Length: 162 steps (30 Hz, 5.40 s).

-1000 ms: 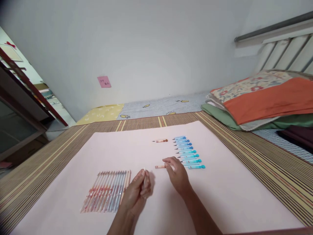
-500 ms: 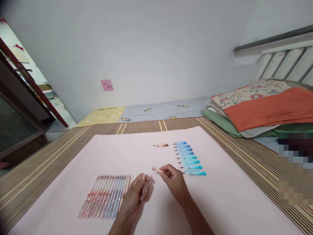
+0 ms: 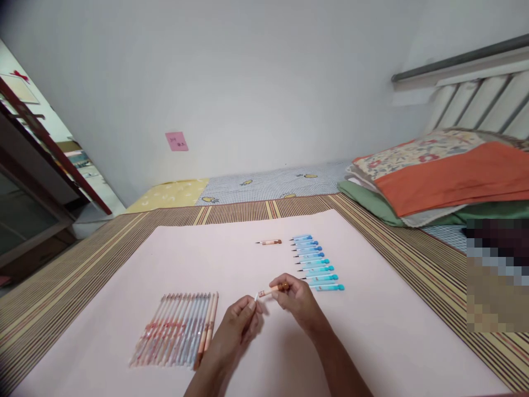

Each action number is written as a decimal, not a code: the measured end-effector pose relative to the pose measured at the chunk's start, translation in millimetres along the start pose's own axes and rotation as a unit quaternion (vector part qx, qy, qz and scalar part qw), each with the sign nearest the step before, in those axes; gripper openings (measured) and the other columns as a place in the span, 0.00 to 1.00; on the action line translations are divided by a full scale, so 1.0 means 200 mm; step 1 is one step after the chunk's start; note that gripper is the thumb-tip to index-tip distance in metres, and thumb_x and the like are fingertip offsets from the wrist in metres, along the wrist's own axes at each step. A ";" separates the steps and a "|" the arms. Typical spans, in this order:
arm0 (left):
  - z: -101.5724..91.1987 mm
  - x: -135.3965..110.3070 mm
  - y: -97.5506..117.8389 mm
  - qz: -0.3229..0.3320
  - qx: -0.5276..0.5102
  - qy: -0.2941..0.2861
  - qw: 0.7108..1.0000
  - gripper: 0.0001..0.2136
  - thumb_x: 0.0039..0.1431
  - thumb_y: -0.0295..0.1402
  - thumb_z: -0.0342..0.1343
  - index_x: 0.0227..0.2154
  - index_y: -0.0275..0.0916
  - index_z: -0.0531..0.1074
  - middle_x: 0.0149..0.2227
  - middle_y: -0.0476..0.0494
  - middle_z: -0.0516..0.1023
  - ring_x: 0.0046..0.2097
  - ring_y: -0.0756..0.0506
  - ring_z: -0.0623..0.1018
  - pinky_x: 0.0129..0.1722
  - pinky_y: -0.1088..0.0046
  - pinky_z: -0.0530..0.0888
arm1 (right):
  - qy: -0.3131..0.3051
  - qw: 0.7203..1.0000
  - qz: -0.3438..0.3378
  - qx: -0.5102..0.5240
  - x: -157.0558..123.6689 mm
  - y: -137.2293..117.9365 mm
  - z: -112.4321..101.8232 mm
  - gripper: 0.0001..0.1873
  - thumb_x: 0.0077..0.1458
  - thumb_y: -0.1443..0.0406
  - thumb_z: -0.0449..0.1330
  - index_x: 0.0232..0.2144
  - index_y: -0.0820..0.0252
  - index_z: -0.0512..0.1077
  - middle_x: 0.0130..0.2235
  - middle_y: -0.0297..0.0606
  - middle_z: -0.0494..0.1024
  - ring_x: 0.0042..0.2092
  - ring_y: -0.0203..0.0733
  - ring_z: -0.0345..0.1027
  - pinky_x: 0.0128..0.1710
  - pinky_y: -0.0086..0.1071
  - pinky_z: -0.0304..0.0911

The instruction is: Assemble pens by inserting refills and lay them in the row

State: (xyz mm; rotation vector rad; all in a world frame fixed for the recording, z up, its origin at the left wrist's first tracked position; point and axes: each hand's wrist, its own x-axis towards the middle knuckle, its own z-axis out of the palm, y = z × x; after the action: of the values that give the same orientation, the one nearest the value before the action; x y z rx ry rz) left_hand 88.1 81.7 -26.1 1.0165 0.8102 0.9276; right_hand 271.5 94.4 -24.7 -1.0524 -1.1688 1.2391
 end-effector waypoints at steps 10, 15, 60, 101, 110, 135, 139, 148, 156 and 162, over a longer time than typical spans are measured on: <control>0.02 -0.01 0.01 0.002 0.062 -0.016 0.998 0.21 0.57 0.52 0.60 0.30 0.36 0.73 0.15 0.55 0.62 0.19 0.54 0.56 0.23 0.74 0.51 | -0.047 0.998 -0.024 -0.032 -0.03 -0.08 0.00 0.14 0.56 0.54 0.64 0.36 0.59 0.76 0.33 0.38 0.78 0.33 0.39 0.65 0.36 0.34 0.62; 0.01 -0.01 0.00 -0.021 0.030 -0.030 0.999 0.21 0.58 0.52 0.59 0.31 0.35 0.72 0.17 0.53 0.66 0.18 0.55 0.55 0.21 0.73 0.47 | -0.086 0.996 -0.018 -0.027 -0.04 -0.08 0.03 0.13 0.58 0.55 0.63 0.36 0.58 0.74 0.33 0.37 0.77 0.33 0.39 0.66 0.36 0.34 0.61; 0.07 -0.02 -0.02 0.059 -0.032 -0.022 0.997 0.17 0.59 0.41 0.62 0.35 0.42 0.57 0.28 0.47 0.80 0.24 0.50 0.75 0.26 0.74 0.63 | -0.091 0.988 0.084 0.094 -0.03 0.04 0.16 0.25 0.54 0.43 0.62 0.35 0.59 0.69 0.14 0.23 0.65 0.14 0.37 0.63 0.16 0.30 0.59; 0.01 -0.03 -0.03 -0.116 -0.074 -0.062 0.988 0.25 0.52 0.52 0.64 0.33 0.29 0.76 0.25 0.32 0.81 0.27 0.41 0.82 0.25 0.73 0.71 | -0.009 0.994 0.097 0.053 -0.04 0.05 0.13 0.25 0.48 0.47 0.68 0.20 0.57 0.62 0.19 0.27 0.62 0.21 0.32 0.53 0.22 0.30 0.51; 0.01 -0.03 -0.03 -0.091 -0.101 -0.027 0.990 0.20 0.51 0.47 0.67 0.29 0.31 0.75 0.22 0.40 0.79 0.22 0.48 0.77 0.23 0.76 0.68 | 0.014 0.995 0.086 0.054 -0.01 0.14 0.14 0.25 0.48 0.46 0.68 0.22 0.59 0.65 0.20 0.26 0.62 0.23 0.32 0.54 0.25 0.29 0.52; 0.02 -0.05 -0.05 -0.103 -0.212 -0.085 0.968 0.17 0.58 0.44 0.63 0.30 0.30 0.76 0.18 0.44 0.75 0.19 0.48 0.75 0.19 0.77 0.66 | 0.109 0.989 -0.046 -0.085 -0.04 0.08 0.15 0.23 0.61 0.56 0.55 0.55 0.58 0.71 0.48 0.46 0.80 0.46 0.49 0.75 0.45 0.40 0.71; 0.02 -0.04 -0.04 -0.106 -0.209 -0.083 0.969 0.18 0.57 0.44 0.64 0.30 0.30 0.76 0.19 0.45 0.74 0.19 0.48 0.76 0.20 0.77 0.67 | 0.120 0.988 -0.053 -0.080 -0.03 0.08 0.14 0.25 0.62 0.55 0.54 0.58 0.58 0.70 0.50 0.46 0.80 0.47 0.49 0.75 0.43 0.38 0.71; 0.01 -0.04 -0.03 -0.106 -0.208 -0.084 0.969 0.16 0.58 0.43 0.63 0.31 0.30 0.77 0.18 0.45 0.74 0.19 0.48 0.75 0.20 0.76 0.67 | 0.138 0.984 -0.059 -0.093 -0.02 0.07 0.11 0.27 0.62 0.54 0.53 0.59 0.57 0.69 0.51 0.47 0.78 0.41 0.45 0.75 0.40 0.39 0.71; 0.01 -0.03 -0.03 -0.093 -0.209 -0.107 0.967 0.17 0.59 0.43 0.61 0.30 0.30 0.78 0.15 0.48 0.70 0.16 0.50 0.71 0.18 0.76 0.64 | 0.131 0.987 -0.063 -0.074 -0.02 0.06 0.09 0.22 0.61 0.55 0.54 0.53 0.58 0.73 0.48 0.45 0.80 0.40 0.44 0.74 0.39 0.38 0.70; 0.01 -0.03 -0.03 -0.089 -0.201 -0.096 0.971 0.16 0.60 0.42 0.60 0.30 0.30 0.77 0.15 0.48 0.70 0.16 0.50 0.71 0.19 0.76 0.65 | 0.136 0.987 -0.062 -0.058 -0.02 0.06 0.10 0.22 0.61 0.56 0.56 0.54 0.58 0.72 0.47 0.45 0.80 0.40 0.44 0.74 0.39 0.37 0.70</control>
State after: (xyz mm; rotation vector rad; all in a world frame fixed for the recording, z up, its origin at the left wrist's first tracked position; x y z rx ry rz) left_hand 88.7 74.0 -30.8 0.6536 0.5134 0.7844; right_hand 251.1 90.4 -34.4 -1.1754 -1.0848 0.9063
